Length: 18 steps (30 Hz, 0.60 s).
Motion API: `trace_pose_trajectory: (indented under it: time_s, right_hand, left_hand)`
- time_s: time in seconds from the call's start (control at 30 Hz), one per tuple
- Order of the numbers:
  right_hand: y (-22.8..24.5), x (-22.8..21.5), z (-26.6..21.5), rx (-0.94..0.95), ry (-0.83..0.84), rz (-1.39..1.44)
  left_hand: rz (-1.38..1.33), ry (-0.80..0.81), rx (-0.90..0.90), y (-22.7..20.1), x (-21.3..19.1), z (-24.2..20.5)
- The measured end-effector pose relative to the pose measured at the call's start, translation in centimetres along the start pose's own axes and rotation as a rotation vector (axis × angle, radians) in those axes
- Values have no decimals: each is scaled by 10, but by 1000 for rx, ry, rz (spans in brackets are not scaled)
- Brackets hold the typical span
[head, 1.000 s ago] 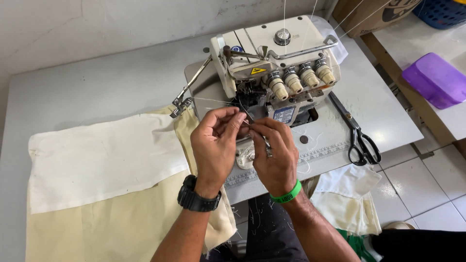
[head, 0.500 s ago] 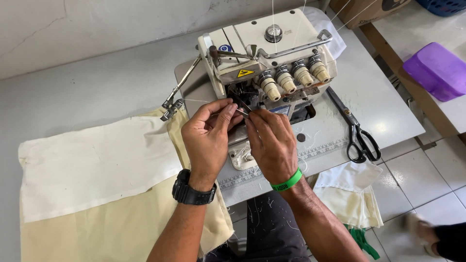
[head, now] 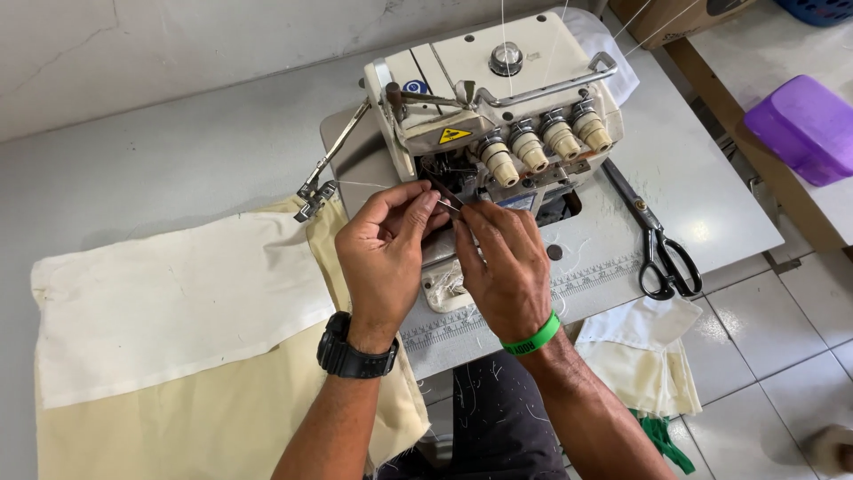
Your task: Threading an industrial overlock sewing machine using tweezers to guide the thread through tension discs and guides.
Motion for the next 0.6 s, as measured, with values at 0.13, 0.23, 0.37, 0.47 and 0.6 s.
trace_pose_trajectory:
  time_s: [0.13, 0.23, 0.37, 0.47, 0.6]
  right_hand:
    - [1, 1, 0, 15, -8, 5]
    - [3, 0, 2, 23, -12, 7]
    - [6, -4, 4, 25, -5, 12]
    - [5, -4, 6, 11, 1, 5]
    - [6, -5, 3, 29, 21, 4]
  left_hand:
    - [20, 3, 14, -3, -2, -1]
    - [25, 5, 27, -5, 0, -1]
    - [55, 13, 39, -7, 1, -6]
    - [56, 5, 58, -7, -1, -4]
    - [43, 0, 51, -3, -2, -6]
Point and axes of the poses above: each hand's wrist, its own z-axis towards the middle knuckle, its own x-axis out of the palm, y = z × x, the point moved 5 cm from there along z, towards the middle knuckle, and after that the axes turned 13 degrees about z, right-handed, at the moved point
